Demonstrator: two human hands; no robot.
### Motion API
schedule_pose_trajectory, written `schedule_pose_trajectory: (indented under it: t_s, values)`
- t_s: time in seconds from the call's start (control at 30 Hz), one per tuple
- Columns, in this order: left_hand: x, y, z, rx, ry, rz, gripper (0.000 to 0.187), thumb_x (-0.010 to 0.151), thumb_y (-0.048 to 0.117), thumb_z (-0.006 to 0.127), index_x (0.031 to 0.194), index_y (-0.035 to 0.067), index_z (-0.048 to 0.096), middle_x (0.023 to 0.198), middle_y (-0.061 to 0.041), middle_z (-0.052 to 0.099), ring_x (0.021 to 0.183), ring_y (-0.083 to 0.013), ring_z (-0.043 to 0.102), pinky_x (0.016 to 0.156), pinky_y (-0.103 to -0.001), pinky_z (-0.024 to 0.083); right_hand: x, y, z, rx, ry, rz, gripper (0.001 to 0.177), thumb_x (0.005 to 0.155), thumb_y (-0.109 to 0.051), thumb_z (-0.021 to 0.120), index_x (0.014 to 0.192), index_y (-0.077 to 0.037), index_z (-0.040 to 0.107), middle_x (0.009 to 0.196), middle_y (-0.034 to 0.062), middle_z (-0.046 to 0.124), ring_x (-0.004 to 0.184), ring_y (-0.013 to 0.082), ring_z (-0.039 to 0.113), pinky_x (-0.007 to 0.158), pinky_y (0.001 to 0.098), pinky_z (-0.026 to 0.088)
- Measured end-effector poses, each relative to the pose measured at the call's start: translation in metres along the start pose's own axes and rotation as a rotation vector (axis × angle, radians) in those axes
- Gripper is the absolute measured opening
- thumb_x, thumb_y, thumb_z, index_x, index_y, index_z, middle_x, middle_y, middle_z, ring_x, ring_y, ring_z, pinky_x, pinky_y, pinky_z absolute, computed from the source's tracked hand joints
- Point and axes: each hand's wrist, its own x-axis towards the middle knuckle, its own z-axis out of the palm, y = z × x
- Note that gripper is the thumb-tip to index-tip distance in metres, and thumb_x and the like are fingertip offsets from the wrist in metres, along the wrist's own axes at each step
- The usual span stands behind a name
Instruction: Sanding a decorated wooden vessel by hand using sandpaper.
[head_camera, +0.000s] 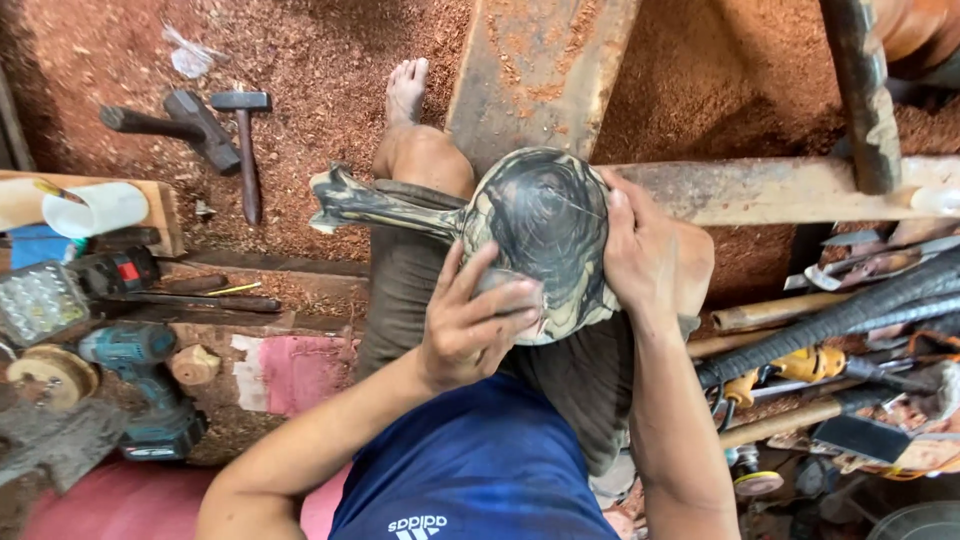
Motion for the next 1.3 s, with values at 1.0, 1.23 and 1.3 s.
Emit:
schedule_pose_trajectory:
  t_s: [1.0,1.23,1.3]
  values:
    - [0.103,-0.108,0.038,-0.638,-0.453,-0.800,0.041,0.095,0.038,0.068,0.127,0.013,0.072,0.134,-0.007,0.074,0.128,-0.0315,0.074,0.117,-0.051,0.055,-0.003,0.007,0.004,-0.071,0.033,0.112,0.033,0.109,-0.019,0.047,0.133,-0.009,0.067,0.114,0.0151,0.074,0.102,0.0261,0.068,0.091,0.0354,0.054]
    - [-0.006,-0.009,0.003,-0.085,-0.061,0.188,0.030,0.107,0.021,0.056,0.132,0.016,0.072,0.152,-0.008,0.058,0.154,-0.0330,0.041,0.134,-0.053,0.020,-0.001,0.017,0.002,0.010,0.055,-0.008,0.034,0.109,-0.019,0.048,0.133,-0.004,0.066,0.123,0.0147,0.073,0.113,0.0231,0.068,0.099,0.0342,0.052]
    - [0.007,-0.006,-0.002,-0.034,-0.088,0.200,0.027,0.105,0.020,0.060,0.127,0.017,0.075,0.149,-0.009,0.060,0.151,-0.0340,0.045,0.131,-0.055,0.023,-0.005,0.024,0.003,-0.016,0.045,-0.080,0.035,0.110,-0.020,0.048,0.136,-0.004,0.065,0.126,0.0160,0.072,0.116,0.0246,0.067,0.102,0.0350,0.052]
